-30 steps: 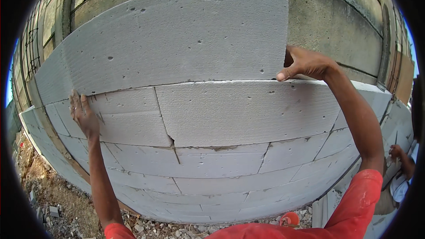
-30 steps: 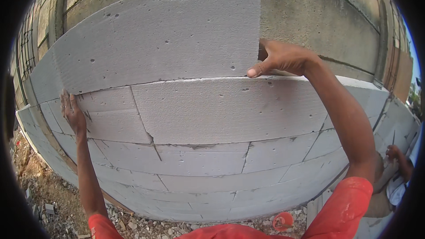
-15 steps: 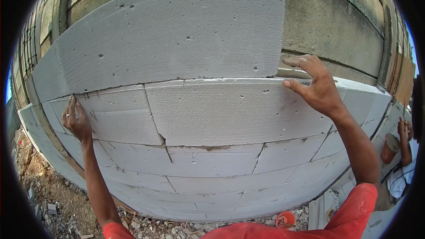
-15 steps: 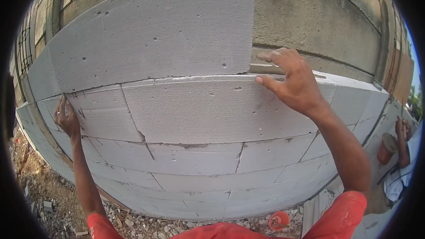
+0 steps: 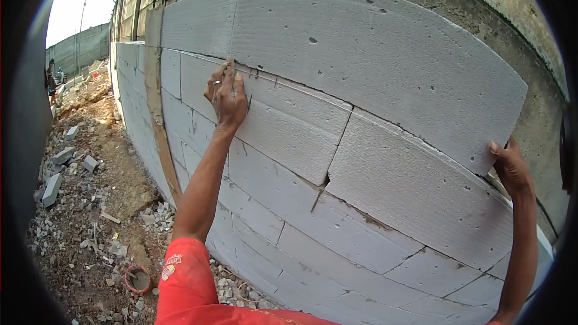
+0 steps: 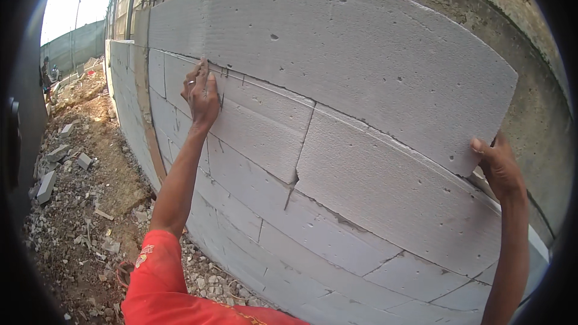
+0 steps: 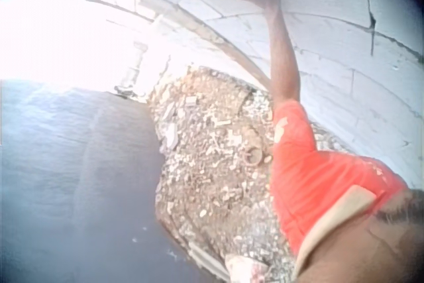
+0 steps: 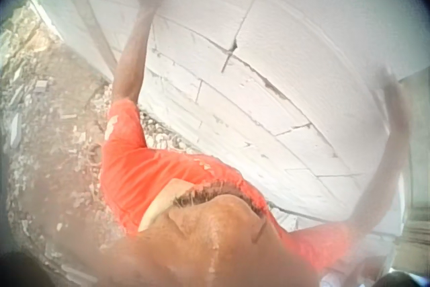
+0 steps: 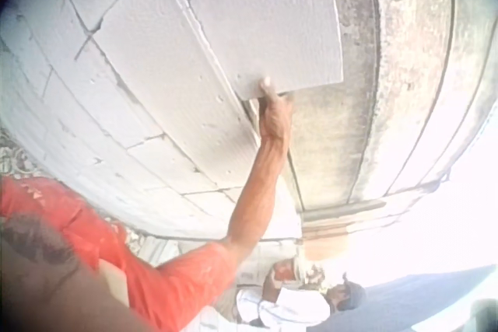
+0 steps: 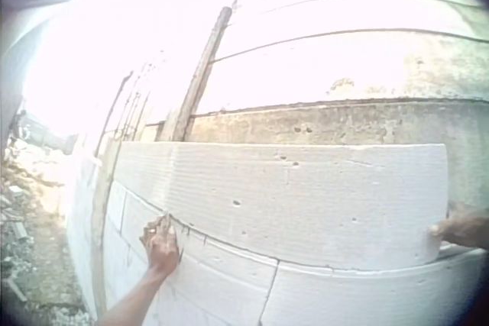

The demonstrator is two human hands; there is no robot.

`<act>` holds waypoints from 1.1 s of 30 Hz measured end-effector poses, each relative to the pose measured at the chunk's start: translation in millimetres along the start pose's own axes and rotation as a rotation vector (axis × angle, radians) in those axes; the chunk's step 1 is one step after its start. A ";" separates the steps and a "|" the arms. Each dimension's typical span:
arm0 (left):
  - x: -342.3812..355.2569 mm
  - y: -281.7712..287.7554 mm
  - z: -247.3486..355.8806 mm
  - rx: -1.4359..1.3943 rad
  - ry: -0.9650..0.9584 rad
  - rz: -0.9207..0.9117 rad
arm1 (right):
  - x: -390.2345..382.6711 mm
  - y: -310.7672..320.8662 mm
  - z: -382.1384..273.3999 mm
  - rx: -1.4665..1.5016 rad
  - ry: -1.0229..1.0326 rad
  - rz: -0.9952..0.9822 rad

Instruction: The person places a concrete block onto a wall, taps it with a mallet, and spreads mortar along the wall using a trowel. After laying another block onto the mortar, they check its alignment using a spirit level.

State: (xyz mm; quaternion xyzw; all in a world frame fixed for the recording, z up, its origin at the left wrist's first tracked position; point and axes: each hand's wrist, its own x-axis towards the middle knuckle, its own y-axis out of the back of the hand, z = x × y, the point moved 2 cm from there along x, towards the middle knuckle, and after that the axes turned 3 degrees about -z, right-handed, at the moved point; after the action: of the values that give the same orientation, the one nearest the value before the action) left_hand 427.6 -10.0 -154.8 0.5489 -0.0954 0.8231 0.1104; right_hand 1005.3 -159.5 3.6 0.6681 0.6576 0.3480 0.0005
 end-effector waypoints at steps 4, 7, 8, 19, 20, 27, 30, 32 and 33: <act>1.9 -4.6 0.8 -0.039 0.023 0.009 | -2.5 1.0 -5.6 0.020 0.023 -0.021; -0.9 -12.6 2.7 -0.074 0.040 0.007 | -3.5 2.2 -2.3 0.029 0.033 -0.011; -0.2 -13.2 5.6 -0.066 0.040 0.012 | -5.5 4.0 -2.3 0.023 0.024 0.002; -3.5 -17.2 -4.0 -0.152 0.085 0.043 | -2.1 -5.4 -14.6 -0.047 -0.046 -0.017; -2.6 -14.9 -1.2 -0.128 0.084 0.044 | -2.7 -5.8 -16.4 -0.042 -0.030 -0.042; -0.4 -13.7 -2.5 -0.149 0.069 0.065 | -4.9 -1.4 -7.0 0.005 -0.003 0.039; 1.6 -10.9 -4.7 -0.144 0.068 0.050 | -4.7 -3.1 -9.3 0.007 -0.004 0.031; 2.6 -17.0 -2.2 -0.155 0.086 0.077 | -6.3 -3.7 -9.2 0.007 -0.005 0.040; 3.8 -17.5 -1.8 -0.162 0.080 0.071 | -6.6 -5.5 -10.9 0.003 -0.001 0.035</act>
State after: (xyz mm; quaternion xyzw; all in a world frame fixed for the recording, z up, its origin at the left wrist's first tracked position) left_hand 429.6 7.5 -151.3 0.5011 -0.1765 0.8374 0.1290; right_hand 996.1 -169.6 6.3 0.6799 0.6463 0.3464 -0.0062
